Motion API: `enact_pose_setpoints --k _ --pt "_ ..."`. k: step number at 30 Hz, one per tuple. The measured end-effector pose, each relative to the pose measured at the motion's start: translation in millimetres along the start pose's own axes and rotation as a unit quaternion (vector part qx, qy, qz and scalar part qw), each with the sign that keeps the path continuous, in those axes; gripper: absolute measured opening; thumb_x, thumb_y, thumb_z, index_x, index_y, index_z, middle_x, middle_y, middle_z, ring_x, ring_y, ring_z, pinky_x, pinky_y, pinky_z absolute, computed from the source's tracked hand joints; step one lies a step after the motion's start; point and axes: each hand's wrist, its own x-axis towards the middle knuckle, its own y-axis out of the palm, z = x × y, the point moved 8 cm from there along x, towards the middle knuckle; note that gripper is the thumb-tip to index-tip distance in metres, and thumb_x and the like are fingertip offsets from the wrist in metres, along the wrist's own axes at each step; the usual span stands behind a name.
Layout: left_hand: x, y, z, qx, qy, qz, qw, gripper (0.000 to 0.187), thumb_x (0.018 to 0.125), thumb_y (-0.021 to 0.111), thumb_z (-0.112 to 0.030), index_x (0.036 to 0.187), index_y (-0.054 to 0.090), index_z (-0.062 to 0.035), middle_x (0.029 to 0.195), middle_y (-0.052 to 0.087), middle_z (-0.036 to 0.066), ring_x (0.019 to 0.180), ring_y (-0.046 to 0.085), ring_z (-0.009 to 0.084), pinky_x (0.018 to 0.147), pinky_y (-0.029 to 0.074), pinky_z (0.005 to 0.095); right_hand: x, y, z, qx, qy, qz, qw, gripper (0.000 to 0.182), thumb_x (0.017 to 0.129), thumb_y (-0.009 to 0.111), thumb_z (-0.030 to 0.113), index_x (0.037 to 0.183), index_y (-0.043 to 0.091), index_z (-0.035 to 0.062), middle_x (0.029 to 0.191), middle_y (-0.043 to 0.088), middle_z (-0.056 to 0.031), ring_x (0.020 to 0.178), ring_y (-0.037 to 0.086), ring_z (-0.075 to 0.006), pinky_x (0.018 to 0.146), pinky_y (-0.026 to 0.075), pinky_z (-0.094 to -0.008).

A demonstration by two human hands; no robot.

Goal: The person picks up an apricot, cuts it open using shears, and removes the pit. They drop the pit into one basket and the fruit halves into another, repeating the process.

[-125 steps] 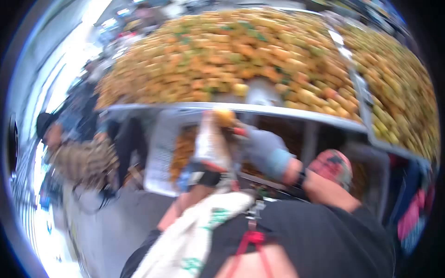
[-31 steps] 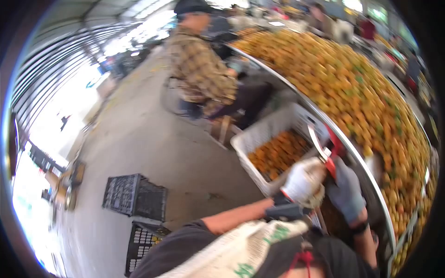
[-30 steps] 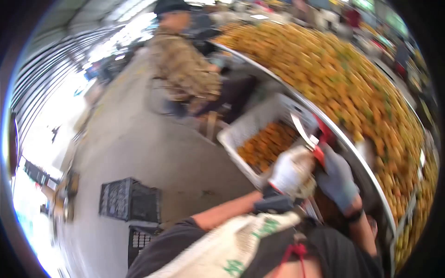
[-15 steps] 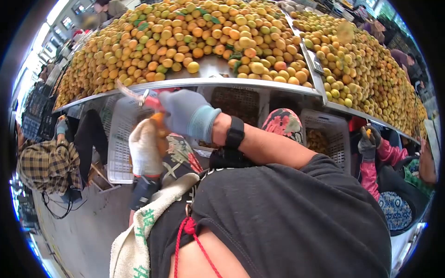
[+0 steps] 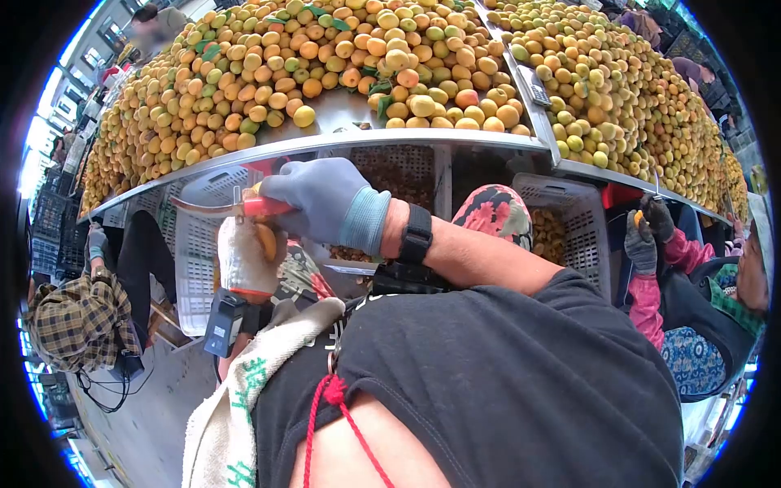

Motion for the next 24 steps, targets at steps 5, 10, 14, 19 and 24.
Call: enact_pose_setpoints --k 5,10,14,19,24 --pt "27 -8 3 0.067 0.208 0.026 0.976 0.023 0.091 0.065 -0.023 0.099 0.066 -0.0018 0.076 0.062 0.003 0.062 0.056 0.0082 0.055 0.042 0.0217 6 3 8 -0.018 -0.005 0.018 1.000 0.029 0.072 0.072 0.019 0.098 0.065 0.0089 0.085 0.064 -0.0121 0.076 0.064 -0.0361 0.062 0.051 -0.0432" --pt "-12 18 -23 0.232 0.165 0.103 0.953 0.021 0.094 0.062 -0.023 0.096 0.068 -0.0024 0.070 0.060 0.000 0.051 0.048 0.0056 0.046 0.037 0.0229 3 9 -20 0.072 0.131 -0.004 0.989 0.020 0.077 0.068 0.015 0.092 0.063 0.0029 0.079 0.062 -0.0193 0.070 0.061 -0.0385 0.060 0.048 -0.0402" --pt "13 -47 -45 0.289 0.209 0.002 0.934 0.024 0.093 0.062 -0.024 0.099 0.070 -0.0021 0.068 0.058 -0.002 0.051 0.045 0.0052 0.045 0.032 0.0231 -11 -7 -57 0.096 0.176 -0.078 0.977 0.019 0.080 0.065 0.014 0.092 0.061 -0.0009 0.073 0.058 -0.0205 0.062 0.053 -0.0300 0.062 0.047 -0.0361" --pt "71 -225 -110 0.651 0.230 -0.197 0.696 0.034 0.086 0.070 -0.032 0.074 0.061 -0.0017 0.064 0.057 0.008 0.058 0.054 0.0158 0.058 0.046 0.0339 -50 -8 -108 0.101 0.321 0.048 0.940 0.027 0.086 0.069 0.025 0.091 0.062 -0.0001 0.071 0.058 -0.0157 0.064 0.055 -0.0186 0.064 0.045 -0.0345" --pt "70 -139 -149 0.506 0.365 -0.168 0.763 0.023 0.085 0.071 -0.023 0.085 0.063 -0.0014 0.074 0.063 0.006 0.066 0.055 0.0141 0.067 0.048 0.0310 -78 13 -138 0.095 0.377 0.036 0.921 0.034 0.089 0.066 0.037 0.101 0.062 0.0047 0.086 0.066 -0.0205 0.083 0.065 -0.0375 0.073 0.049 -0.0407"
